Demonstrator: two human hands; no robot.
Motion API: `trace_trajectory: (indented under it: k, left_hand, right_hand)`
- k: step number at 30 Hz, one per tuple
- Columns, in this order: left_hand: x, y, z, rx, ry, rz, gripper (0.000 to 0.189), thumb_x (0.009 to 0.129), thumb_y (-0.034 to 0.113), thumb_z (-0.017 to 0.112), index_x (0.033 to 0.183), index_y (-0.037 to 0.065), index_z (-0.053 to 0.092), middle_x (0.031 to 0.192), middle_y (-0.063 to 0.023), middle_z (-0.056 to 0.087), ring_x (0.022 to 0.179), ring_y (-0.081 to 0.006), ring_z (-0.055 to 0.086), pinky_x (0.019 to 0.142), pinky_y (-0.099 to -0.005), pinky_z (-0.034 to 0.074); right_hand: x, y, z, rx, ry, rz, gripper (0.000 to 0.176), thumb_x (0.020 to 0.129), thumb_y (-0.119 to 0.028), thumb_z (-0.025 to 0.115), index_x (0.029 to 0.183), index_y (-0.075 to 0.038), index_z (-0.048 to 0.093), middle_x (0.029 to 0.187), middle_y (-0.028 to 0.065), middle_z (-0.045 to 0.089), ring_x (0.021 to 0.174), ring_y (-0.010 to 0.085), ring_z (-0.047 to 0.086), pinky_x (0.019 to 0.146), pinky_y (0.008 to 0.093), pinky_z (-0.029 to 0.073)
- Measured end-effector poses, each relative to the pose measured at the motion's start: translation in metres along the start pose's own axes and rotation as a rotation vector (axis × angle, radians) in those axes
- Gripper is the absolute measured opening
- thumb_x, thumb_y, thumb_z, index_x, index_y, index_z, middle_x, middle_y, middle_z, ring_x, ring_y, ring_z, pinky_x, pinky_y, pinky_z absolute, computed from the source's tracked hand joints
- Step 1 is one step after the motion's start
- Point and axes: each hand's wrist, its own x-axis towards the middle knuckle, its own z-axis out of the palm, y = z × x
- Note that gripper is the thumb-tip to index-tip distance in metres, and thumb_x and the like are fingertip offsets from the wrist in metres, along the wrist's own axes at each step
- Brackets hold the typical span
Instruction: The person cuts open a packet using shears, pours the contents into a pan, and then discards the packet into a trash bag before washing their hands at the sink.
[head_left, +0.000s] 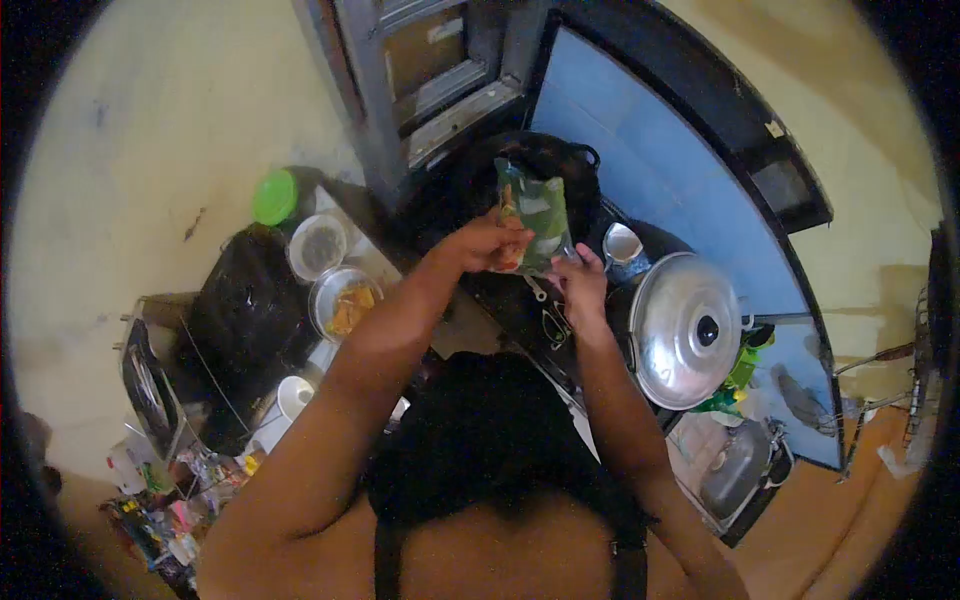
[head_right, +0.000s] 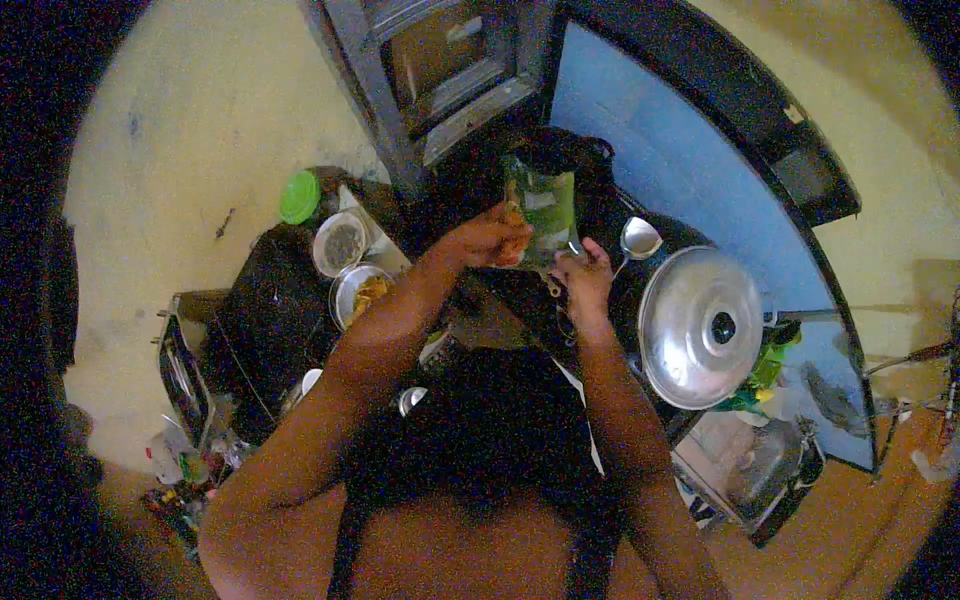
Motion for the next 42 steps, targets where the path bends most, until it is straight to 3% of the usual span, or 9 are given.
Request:
trace_trajectory:
  k: [3, 5, 11, 21, 23, 26, 32, 37, 42]
  left_hand:
    - [0.028, -0.029, -0.03, -0.093, -0.409, 0.088, 0.033, 0.074, 0.008, 0.064, 0.101, 0.011, 0.045, 0.081, -0.0018, 0.055, 0.071, -0.0145, 0.056, 0.055, -0.0314, 0.048]
    - [0.012, -0.024, -0.004, -0.149, -0.069, 0.101, 0.028, 0.074, 0.006, 0.063, 0.095, 0.011, 0.046, 0.073, -0.0014, 0.053, 0.059, -0.0129, 0.052, 0.046, -0.0294, 0.044]
    - [0.016, -0.038, -0.003, -0.155, -0.173, 0.196, 0.02, 0.077, 0.013, 0.062, 0.089, 0.009, 0.048, 0.069, -0.0015, 0.051, 0.056, -0.0117, 0.049, 0.044, -0.0278, 0.042]
    - [0.035, -0.05, -0.015, -0.356, -0.16, 0.336, 0.02, 0.086, 0.025, 0.05, 0.09, 0.005, 0.047, 0.078, -0.0088, 0.053, 0.065, -0.02, 0.055, 0.055, -0.0336, 0.048]
    - [0.022, -0.041, 0.0, -0.193, 0.045, 0.467, 0.038, 0.088, 0.04, 0.039, 0.087, 0.002, 0.047, 0.062, -0.0145, 0.054, 0.05, -0.0222, 0.054, 0.046, -0.0333, 0.045]
    - [0.04, -0.05, -0.012, -0.316, -0.115, 0.506, 0.033, 0.089, 0.035, 0.038, 0.093, 0.003, 0.047, 0.066, -0.0136, 0.056, 0.056, -0.0225, 0.056, 0.051, -0.0337, 0.047]
    - [0.049, -0.053, -0.011, -0.463, 0.004, 0.448, 0.023, 0.088, 0.027, 0.044, 0.097, 0.007, 0.049, 0.08, -0.0093, 0.056, 0.067, -0.0224, 0.057, 0.06, -0.0358, 0.049]
    - [0.049, -0.053, 0.002, -0.518, 0.15, 0.475, 0.021, 0.086, 0.026, 0.047, 0.096, 0.008, 0.049, 0.076, -0.0088, 0.056, 0.065, -0.0232, 0.057, 0.058, -0.0366, 0.049]
    - [0.055, -0.058, 0.0, -0.587, 0.13, 0.487, 0.017, 0.084, 0.024, 0.051, 0.095, 0.011, 0.051, 0.072, -0.0074, 0.055, 0.064, -0.0227, 0.057, 0.053, -0.0359, 0.049]
  right_hand:
    - [-0.007, -0.007, -0.002, 0.276, 0.038, 0.146, 0.036, 0.074, -0.011, 0.063, 0.105, -0.009, 0.045, 0.075, 0.001, 0.054, 0.07, 0.0131, 0.053, 0.063, 0.0278, 0.045]
    - [0.008, 0.008, -0.018, 0.32, -0.053, 0.181, 0.031, 0.078, -0.02, 0.061, 0.103, -0.009, 0.046, 0.083, 0.0004, 0.053, 0.067, 0.0134, 0.051, 0.061, 0.0254, 0.046]
    - [0.008, 0.021, -0.017, 0.368, -0.206, 0.201, 0.015, 0.083, -0.017, 0.052, 0.096, -0.009, 0.051, 0.078, -0.0001, 0.053, 0.064, 0.0099, 0.049, 0.055, 0.0218, 0.043]
    - [0.011, 0.022, -0.017, 0.054, -0.083, -0.02, 0.029, 0.085, -0.01, 0.046, 0.114, -0.004, 0.044, 0.087, 0.0028, 0.056, 0.062, 0.0077, 0.046, 0.053, 0.0205, 0.041]
    - [0.01, 0.023, -0.014, 0.039, -0.079, -0.055, 0.035, 0.085, -0.01, 0.046, 0.12, -0.004, 0.042, 0.089, 0.0033, 0.056, 0.062, 0.0075, 0.046, 0.053, 0.0205, 0.041]
    - [0.011, 0.024, -0.011, -0.029, -0.024, -0.093, 0.042, 0.085, -0.008, 0.046, 0.126, -0.004, 0.037, 0.095, 0.0039, 0.056, 0.062, 0.0066, 0.044, 0.054, 0.02, 0.041]
    - [0.007, 0.022, -0.006, -0.288, 0.011, -0.39, 0.035, 0.085, -0.002, 0.042, 0.119, -0.003, 0.047, 0.091, 0.0041, 0.057, 0.063, 0.0048, 0.044, 0.054, 0.0197, 0.039]
    - [0.007, 0.019, -0.005, -0.833, -0.072, -0.915, 0.037, 0.08, 0.0, 0.045, 0.117, -0.003, 0.049, 0.105, 0.0183, 0.056, 0.085, 0.0212, 0.057, 0.073, 0.0274, 0.045]
    - [-0.013, 0.006, 0.013, -1.17, -0.116, -1.011, 0.041, 0.075, -0.013, 0.054, 0.115, -0.005, 0.05, 0.118, 0.0271, 0.043, 0.104, 0.0372, 0.048, 0.086, 0.0378, 0.039]
